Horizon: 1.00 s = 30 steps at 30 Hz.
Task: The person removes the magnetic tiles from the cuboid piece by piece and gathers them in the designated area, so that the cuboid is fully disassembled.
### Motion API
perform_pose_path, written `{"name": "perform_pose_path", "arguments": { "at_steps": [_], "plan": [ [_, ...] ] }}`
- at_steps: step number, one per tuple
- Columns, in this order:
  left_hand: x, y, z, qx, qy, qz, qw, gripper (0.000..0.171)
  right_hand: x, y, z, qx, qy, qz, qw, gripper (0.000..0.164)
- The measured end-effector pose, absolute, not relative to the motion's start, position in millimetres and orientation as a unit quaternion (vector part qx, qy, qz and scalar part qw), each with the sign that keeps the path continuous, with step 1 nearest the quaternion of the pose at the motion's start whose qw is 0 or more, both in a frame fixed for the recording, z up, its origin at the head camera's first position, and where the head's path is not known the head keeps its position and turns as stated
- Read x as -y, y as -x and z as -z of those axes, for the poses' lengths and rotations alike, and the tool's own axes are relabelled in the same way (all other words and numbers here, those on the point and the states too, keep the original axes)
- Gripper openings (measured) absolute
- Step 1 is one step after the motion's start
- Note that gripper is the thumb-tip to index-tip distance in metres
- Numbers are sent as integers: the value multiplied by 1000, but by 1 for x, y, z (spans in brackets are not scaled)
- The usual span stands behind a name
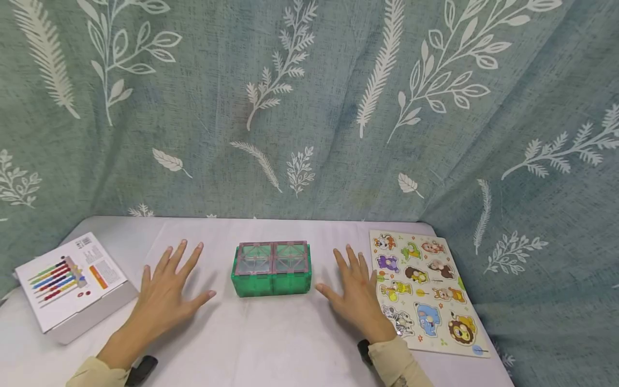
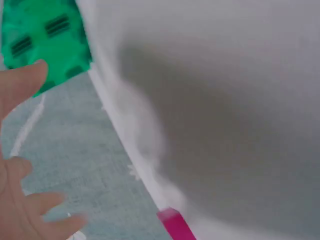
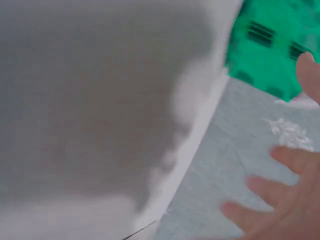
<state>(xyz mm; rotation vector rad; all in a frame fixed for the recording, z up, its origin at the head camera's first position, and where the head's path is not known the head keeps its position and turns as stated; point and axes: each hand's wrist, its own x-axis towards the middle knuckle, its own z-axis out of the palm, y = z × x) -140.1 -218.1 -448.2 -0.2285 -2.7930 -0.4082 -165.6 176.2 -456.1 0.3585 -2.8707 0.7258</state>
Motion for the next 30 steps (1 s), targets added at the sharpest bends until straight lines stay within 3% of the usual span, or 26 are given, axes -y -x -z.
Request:
{"name": "perform_pose_path", "arguments": {
  "at_steps": [5, 11, 19, 30],
  "plan": [
    [209, 146, 436, 961, 91, 257, 47, 110, -172, 174, 432, 928, -174, -328, 10, 76],
    [192, 164, 434, 917, 120, 376, -56, 108, -158, 193, 408, 913, -235, -330, -41, 81],
    [172, 180, 444, 898, 133, 415, -63, 105, -147, 208, 403, 913, -271, -295, -80, 80],
    [163, 183, 446, 879, 127, 455, -71, 107, -135, 220, 400, 922, -304, -232, -69, 82]
  ]
}}
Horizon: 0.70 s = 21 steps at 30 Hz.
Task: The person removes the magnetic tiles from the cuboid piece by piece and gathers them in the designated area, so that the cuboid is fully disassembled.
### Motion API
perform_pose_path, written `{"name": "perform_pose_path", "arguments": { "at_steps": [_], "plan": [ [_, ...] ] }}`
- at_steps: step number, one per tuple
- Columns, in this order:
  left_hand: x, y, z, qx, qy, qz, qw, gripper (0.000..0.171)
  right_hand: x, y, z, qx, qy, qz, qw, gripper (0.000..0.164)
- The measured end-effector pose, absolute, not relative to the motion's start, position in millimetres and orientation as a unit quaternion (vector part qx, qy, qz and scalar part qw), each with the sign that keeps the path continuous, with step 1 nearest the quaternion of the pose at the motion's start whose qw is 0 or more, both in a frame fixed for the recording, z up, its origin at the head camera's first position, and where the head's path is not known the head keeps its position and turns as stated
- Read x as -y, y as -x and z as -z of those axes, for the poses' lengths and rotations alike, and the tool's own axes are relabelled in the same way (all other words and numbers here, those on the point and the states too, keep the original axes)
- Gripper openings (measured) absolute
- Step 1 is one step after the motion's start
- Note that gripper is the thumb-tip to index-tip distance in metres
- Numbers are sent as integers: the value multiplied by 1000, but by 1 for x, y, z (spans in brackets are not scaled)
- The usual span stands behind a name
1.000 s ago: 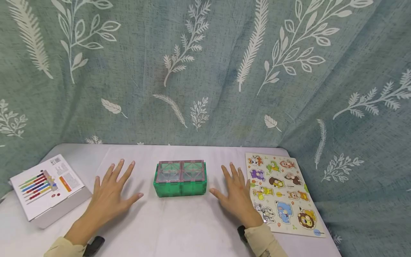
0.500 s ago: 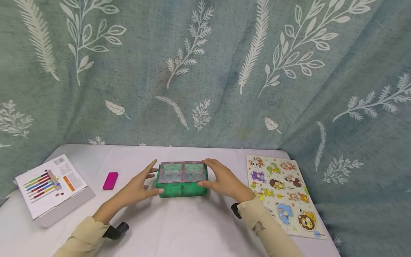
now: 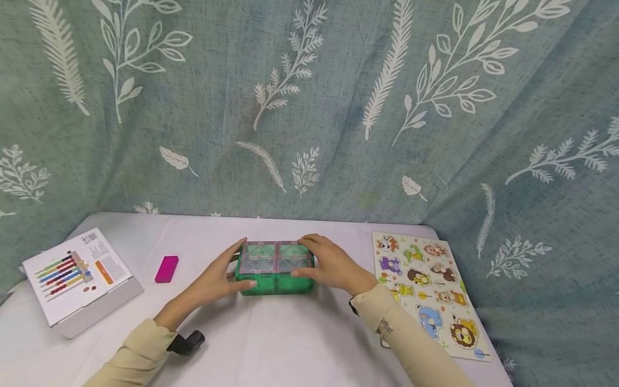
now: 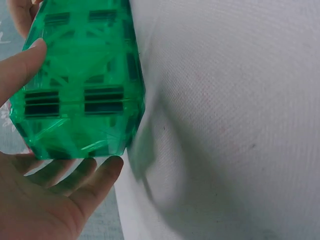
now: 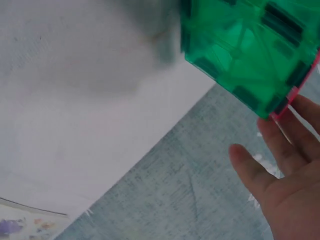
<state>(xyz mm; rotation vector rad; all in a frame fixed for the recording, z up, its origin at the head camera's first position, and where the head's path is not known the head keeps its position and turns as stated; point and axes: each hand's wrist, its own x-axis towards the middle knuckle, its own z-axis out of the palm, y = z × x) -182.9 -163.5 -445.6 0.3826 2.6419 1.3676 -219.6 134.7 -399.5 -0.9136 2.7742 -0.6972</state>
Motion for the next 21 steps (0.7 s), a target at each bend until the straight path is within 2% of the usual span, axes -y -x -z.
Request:
{"name": "perform_pose_path", "arguments": {
  "at_steps": [13, 21],
  "plan": [
    [164, 183, 447, -876, -121, -460, 74, 107, -126, 224, 394, -916, 356, 177, 59, 76],
    [164, 184, 448, -877, -115, -461, 77, 107, -127, 223, 393, -914, 380, 139, 31, 73]
  ]
}}
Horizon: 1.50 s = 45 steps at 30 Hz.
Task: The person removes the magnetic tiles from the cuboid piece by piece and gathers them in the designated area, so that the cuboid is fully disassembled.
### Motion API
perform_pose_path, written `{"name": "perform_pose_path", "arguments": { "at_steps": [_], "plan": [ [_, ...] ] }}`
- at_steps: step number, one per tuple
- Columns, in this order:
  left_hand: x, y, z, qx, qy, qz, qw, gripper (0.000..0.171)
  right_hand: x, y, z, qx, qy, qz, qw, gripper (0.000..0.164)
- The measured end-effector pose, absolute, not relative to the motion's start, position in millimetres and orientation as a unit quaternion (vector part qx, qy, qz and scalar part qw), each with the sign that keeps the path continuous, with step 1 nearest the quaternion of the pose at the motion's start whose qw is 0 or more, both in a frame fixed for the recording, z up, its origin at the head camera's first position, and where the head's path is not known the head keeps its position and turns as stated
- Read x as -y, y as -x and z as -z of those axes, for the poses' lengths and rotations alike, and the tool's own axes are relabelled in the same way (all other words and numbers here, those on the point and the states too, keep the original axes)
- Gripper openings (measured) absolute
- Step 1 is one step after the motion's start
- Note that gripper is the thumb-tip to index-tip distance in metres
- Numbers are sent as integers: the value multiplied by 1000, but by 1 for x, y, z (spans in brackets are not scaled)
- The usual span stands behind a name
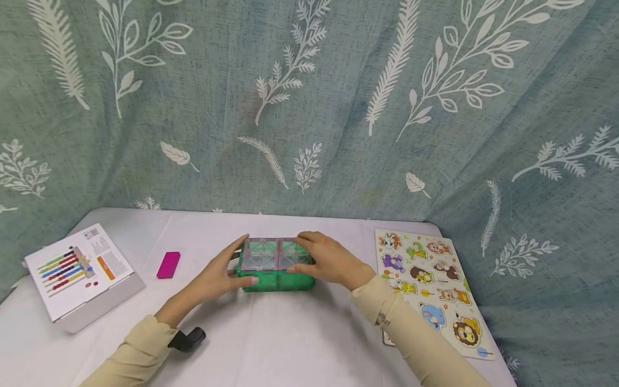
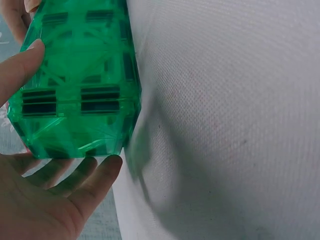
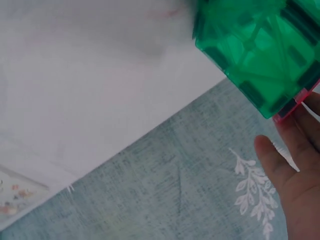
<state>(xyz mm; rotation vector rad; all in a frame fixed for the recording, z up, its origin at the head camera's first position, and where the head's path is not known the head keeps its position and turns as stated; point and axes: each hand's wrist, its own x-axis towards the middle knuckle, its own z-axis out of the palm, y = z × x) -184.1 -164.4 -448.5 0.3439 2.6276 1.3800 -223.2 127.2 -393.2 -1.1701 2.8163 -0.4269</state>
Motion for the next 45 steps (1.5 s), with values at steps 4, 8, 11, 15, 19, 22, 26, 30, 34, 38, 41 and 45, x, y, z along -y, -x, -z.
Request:
{"name": "perform_pose_path", "arguments": {
  "at_steps": [4, 8, 11, 15, 19, 22, 26, 30, 34, 38, 41, 45],
  "plan": [
    [164, 184, 449, -877, -113, -460, 78, 106, -129, 223, 394, -909, 400, 116, 7, 72],
    [164, 184, 449, -874, -113, -466, 81, 106, -131, 223, 397, -904, 413, 108, -14, 71],
    [164, 184, 449, -874, -114, -466, 80, 106, -132, 223, 399, -897, 427, 107, -32, 69],
    [164, 183, 448, -874, -114, -466, 78, 106, -132, 224, 400, -892, 440, 96, -48, 66],
    [164, 183, 447, -873, -115, -467, 78, 106, -131, 224, 400, -889, 448, 78, -61, 65],
    [164, 184, 447, -873, -115, -467, 79, 106, -130, 225, 402, -884, 456, 67, -77, 64],
    [164, 184, 448, -872, -114, -469, 82, 106, -130, 225, 404, -878, 465, 48, -100, 64],
    [165, 184, 448, -871, -114, -470, 83, 106, -130, 225, 407, -875, 469, 28, -121, 64],
    [164, 184, 447, -872, -114, -468, 83, 106, -130, 226, 409, -870, 472, 13, -139, 64],
    [164, 184, 446, -872, -113, -469, 84, 106, -130, 226, 409, -869, 472, 4, -147, 65],
    [164, 184, 446, -870, -113, -472, 86, 106, -130, 226, 408, -867, 474, 1, -151, 65],
    [164, 184, 446, -869, -112, -474, 88, 106, -129, 227, 409, -862, 481, 0, -160, 64]
  ]
}}
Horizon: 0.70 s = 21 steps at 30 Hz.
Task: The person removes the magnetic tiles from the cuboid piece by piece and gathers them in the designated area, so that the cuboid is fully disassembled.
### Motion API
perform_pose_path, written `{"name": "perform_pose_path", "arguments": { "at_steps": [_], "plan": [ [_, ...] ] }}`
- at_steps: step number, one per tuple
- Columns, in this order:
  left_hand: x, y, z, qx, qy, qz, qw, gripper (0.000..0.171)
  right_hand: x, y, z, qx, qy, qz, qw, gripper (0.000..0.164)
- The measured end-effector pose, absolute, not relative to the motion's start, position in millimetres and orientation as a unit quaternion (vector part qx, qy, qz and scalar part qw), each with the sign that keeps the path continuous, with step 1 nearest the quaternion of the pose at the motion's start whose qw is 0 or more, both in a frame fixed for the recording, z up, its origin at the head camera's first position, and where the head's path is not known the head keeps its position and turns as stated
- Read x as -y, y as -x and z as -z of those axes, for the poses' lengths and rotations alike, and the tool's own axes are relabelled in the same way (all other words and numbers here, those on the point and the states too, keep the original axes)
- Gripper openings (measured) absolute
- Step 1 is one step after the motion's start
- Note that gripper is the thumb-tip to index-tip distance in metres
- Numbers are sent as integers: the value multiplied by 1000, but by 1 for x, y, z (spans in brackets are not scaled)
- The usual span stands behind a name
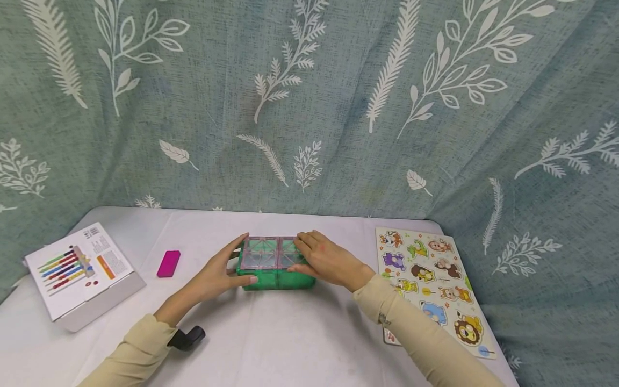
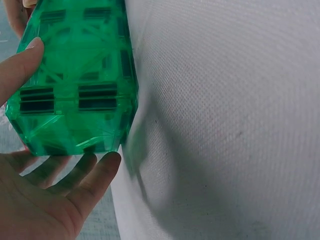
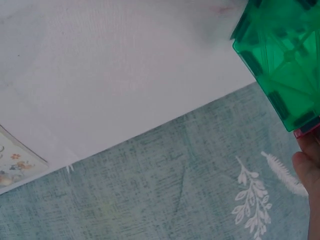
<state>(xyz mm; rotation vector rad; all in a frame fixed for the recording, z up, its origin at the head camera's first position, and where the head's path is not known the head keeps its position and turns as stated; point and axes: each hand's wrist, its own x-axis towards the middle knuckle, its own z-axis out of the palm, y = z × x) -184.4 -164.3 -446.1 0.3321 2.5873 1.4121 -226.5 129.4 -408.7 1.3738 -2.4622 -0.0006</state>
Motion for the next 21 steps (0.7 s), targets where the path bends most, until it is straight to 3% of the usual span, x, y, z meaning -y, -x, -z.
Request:
{"name": "perform_pose_path", "arguments": {
  "at_steps": [11, 16, 19, 21],
  "plan": [
    [166, 185, 446, -872, -116, -468, 84, 105, -127, 228, 408, 843, -499, 18, 198, 60],
    [168, 185, 446, -870, -120, -470, 86, 105, -130, 231, 407, 834, -509, 18, 212, 32],
    [168, 184, 447, -868, -125, -472, 89, 104, -132, 230, 408, 838, -509, -3, 194, 29],
    [167, 184, 448, -869, -126, -470, 89, 104, -134, 227, 409, 851, -500, -31, 157, 37]
  ]
}}
